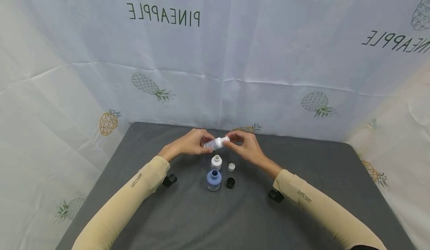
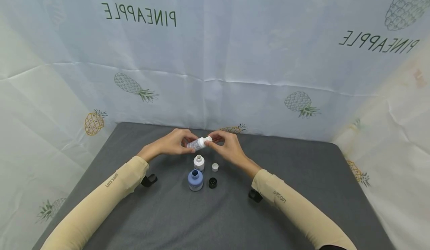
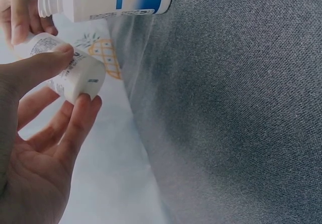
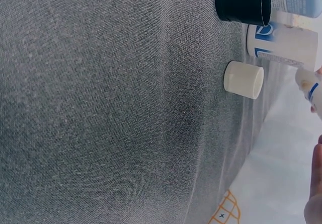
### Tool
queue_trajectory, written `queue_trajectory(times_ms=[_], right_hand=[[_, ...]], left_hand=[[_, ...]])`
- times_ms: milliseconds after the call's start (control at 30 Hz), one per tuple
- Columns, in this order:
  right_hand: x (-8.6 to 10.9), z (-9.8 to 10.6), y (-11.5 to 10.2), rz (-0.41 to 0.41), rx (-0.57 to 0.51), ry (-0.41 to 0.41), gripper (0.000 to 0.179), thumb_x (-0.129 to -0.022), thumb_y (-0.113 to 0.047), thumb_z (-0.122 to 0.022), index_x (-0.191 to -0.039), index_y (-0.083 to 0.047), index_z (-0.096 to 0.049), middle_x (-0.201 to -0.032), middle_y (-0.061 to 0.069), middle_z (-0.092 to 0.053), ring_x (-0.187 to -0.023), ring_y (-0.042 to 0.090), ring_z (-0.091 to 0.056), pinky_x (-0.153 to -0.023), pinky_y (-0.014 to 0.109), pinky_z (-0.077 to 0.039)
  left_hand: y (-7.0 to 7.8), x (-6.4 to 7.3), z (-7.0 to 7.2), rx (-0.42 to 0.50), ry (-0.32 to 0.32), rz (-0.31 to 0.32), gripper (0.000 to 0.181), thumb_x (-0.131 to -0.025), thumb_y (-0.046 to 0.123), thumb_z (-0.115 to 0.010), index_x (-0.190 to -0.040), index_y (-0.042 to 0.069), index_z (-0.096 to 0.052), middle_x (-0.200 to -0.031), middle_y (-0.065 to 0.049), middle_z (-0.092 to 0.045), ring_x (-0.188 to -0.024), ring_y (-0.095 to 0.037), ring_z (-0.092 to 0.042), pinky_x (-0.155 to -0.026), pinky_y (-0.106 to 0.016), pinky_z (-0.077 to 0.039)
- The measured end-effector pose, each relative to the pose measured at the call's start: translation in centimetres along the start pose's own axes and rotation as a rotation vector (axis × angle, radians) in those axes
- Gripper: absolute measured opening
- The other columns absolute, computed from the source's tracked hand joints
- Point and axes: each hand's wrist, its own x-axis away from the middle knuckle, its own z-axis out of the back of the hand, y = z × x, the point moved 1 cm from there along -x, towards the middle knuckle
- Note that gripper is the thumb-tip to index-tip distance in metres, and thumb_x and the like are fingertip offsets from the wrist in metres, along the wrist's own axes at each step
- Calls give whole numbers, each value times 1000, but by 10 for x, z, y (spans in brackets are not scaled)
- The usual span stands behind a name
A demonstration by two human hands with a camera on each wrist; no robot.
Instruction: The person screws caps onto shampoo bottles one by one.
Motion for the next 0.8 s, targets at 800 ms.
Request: queue_trajectory(times_ms=[800], right_hand=[[0,10,2,99,-91,-104,42,-97,-7,-81,-138,-2,-70,-138,18,-74,-129,36,-73,-114,47,-59]], left_hand=[[2,1,1,5,0,-1,39,-95,15,-84,-131,2,-76,-115,-15,-74,-100,-22,-76,-82,-27,-65]])
